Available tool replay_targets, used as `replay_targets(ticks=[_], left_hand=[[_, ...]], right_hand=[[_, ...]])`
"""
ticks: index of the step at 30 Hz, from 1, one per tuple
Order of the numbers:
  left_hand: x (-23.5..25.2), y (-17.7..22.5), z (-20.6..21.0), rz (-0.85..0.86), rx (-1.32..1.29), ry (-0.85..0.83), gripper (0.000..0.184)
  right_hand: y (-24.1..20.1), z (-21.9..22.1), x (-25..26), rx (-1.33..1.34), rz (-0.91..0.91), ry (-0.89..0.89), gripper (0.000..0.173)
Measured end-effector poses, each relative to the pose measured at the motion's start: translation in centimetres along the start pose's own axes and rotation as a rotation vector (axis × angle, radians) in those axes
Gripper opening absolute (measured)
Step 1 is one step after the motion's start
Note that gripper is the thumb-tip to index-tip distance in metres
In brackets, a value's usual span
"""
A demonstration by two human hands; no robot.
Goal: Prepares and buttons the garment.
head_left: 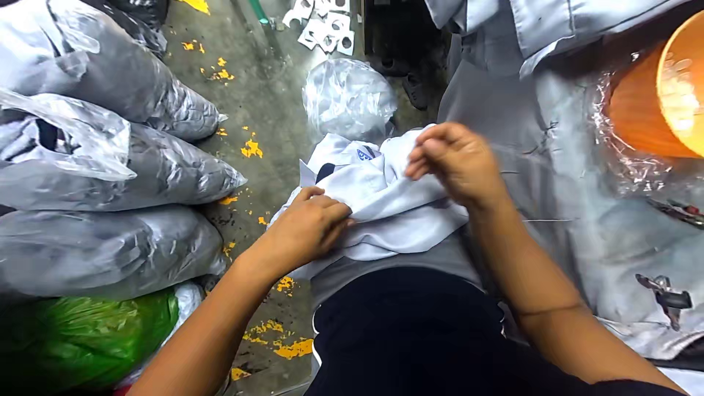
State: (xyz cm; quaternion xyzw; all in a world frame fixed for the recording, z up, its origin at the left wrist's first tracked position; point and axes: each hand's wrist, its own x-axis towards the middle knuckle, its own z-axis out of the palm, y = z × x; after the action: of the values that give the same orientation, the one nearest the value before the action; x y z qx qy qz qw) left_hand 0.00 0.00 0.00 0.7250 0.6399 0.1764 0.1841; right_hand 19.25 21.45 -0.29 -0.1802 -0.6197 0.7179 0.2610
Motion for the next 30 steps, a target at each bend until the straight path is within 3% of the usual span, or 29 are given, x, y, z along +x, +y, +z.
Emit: replay_targets(ticks=[3, 6, 8, 12, 14, 17, 19, 21, 23, 25, 26, 28, 30], left_hand=[[-0.9, 1.3, -1.0, 0.012, -0.063, -0.017, 0.035], [-2.2, 2.1, -2.7, -0.059, -0.223, -0.048, 0.037], [-3.6, 1.6, -4.4, -0.170, -0.316, -0.071, 0.033], [-4.9, -1.3, -7.9, -0.282, -0.304, -0.084, 0.018], [-4.0, -1.6, -8.9, -0.285, -0.154, 0.098, 0.015], [-2.1, -0.6, -8.0, -0.188, 0.163, 0.521, 0.016], [-2.3, -0.3, -5.8, -0.086, 0.287, 0.691, 0.014], [-3.8, -0.6, -1.9, -0.107, 0.281, 0.710, 0.013], [-5.5, -1.5, 3.2, -0.190, 0.263, 0.644, 0.012], [-7.0, -2.2, 7.3, -0.278, 0.248, 0.547, 0.012], [-7.6, -2.2, 8.6, -0.326, 0.227, 0.494, 0.011], [-8.0, -1.2, 9.7, -0.407, 0.197, 0.457, 0.010], [-7.9, 0.6, 9.5, -0.471, 0.141, 0.485, 0.015]], right_hand=[[2.6, 1.8, 1.2, -0.337, -0.079, -0.359, 0.022], [3.1, 1.6, 2.7, -0.574, 0.099, -0.705, 0.024], [3.4, 0.1, 3.7, -0.732, 0.215, -0.725, 0.026], [3.3, -3.9, 4.5, -1.013, 0.098, -0.317, 0.034], [1.4, -5.2, 4.1, -1.125, -0.138, -0.055, 0.037], [-3.0, -6.1, 1.3, -1.180, -0.649, 0.270, 0.030], [-5.0, -6.0, -2.7, -1.183, -0.765, 0.365, 0.024], [-4.6, -5.4, -7.6, -1.301, -0.562, 0.299, 0.026], [-2.6, -5.1, -10.8, -1.366, -0.180, 0.018, 0.036], [-1.0, -5.4, -11.8, -1.316, 0.196, -0.270, 0.034], [-0.6, -5.5, -11.7, -1.280, 0.315, -0.327, 0.032], [-0.9, -5.7, -10.8, -1.226, 0.420, -0.344, 0.029], [-1.8, -5.2, -9.6, -1.167, 0.402, -0.316, 0.026]])
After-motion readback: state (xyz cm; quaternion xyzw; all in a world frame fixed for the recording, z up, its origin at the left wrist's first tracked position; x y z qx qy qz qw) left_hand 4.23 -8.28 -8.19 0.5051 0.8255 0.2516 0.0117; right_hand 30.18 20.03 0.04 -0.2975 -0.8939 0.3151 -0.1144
